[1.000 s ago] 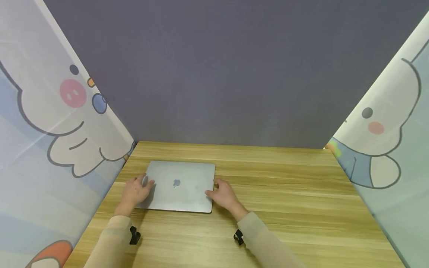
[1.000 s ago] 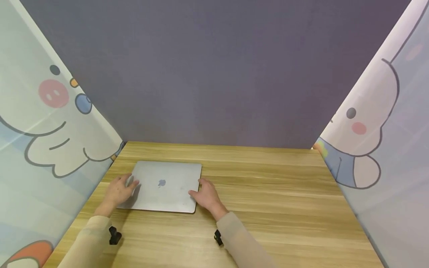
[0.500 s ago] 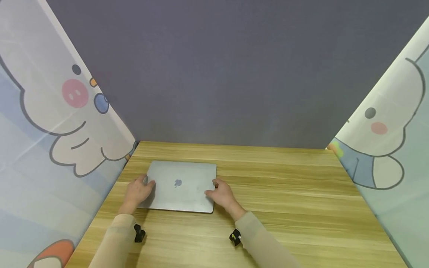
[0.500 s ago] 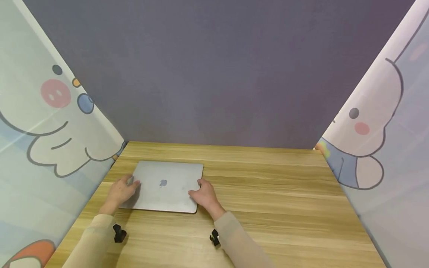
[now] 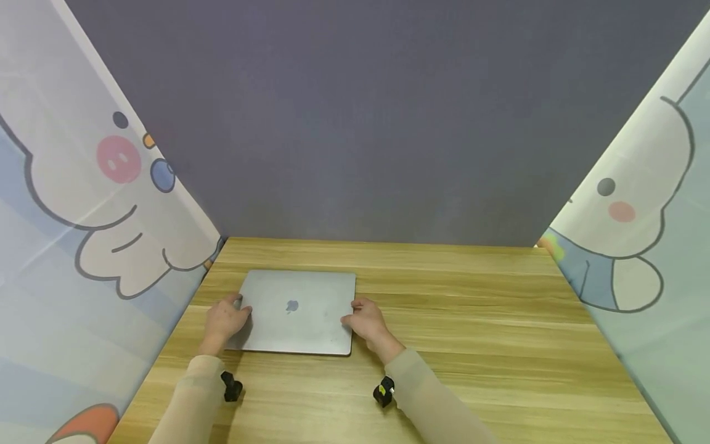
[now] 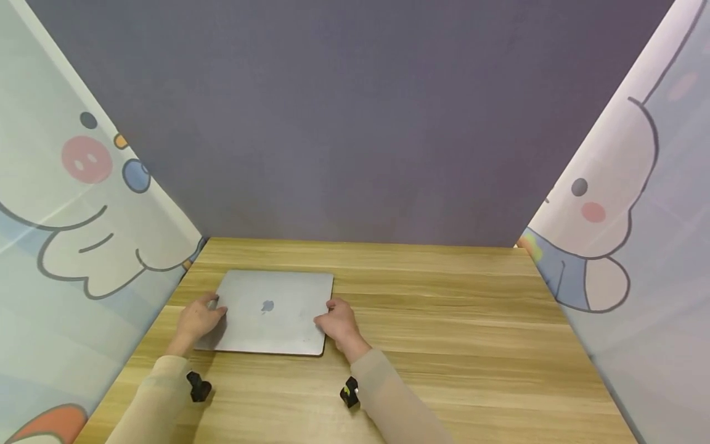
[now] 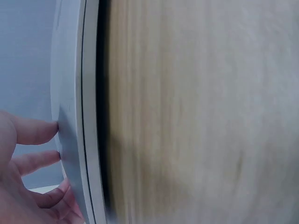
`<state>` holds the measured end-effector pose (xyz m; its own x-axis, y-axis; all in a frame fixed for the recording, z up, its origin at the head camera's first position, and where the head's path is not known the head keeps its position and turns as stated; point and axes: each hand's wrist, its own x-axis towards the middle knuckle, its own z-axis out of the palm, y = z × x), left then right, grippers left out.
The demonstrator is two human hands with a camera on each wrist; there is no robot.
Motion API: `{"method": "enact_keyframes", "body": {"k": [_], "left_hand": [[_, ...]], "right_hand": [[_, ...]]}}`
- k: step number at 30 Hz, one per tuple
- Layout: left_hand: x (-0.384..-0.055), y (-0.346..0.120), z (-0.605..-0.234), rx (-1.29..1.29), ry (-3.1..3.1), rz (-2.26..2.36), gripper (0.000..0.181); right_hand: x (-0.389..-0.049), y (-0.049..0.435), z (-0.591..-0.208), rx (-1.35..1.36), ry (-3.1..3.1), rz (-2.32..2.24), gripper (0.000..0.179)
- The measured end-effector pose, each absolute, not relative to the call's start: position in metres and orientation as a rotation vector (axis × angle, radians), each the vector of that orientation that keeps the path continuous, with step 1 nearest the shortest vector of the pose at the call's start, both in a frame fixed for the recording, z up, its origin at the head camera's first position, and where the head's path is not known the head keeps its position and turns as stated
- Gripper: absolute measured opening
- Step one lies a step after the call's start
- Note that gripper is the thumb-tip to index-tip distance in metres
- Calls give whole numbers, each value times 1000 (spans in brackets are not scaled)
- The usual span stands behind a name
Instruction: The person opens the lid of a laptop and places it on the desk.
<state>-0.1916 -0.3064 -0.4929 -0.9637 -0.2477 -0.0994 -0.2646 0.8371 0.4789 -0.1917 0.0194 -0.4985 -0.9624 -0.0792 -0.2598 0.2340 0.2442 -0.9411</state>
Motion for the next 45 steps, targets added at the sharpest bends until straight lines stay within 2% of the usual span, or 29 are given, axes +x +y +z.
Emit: {"method": "enact_keyframes", "body": {"k": [10, 24, 31, 45], "left_hand": [[-191, -314, -493, -447, 2894, 958, 51], [-182, -320, -494, -438, 2677, 1265, 57], [-180, -320, -496, -390, 2599, 1430, 58], [-178, -307, -493, -237, 2616, 1451, 58]], "right_hand": [[-190, 19, -498, 181, 2198, -1851, 58], [-190, 30, -506, 147, 2161, -1919, 61], [-195, 48, -505, 148, 2144, -1929, 59], [-198, 94, -504, 97, 2086, -1994, 59]]}}
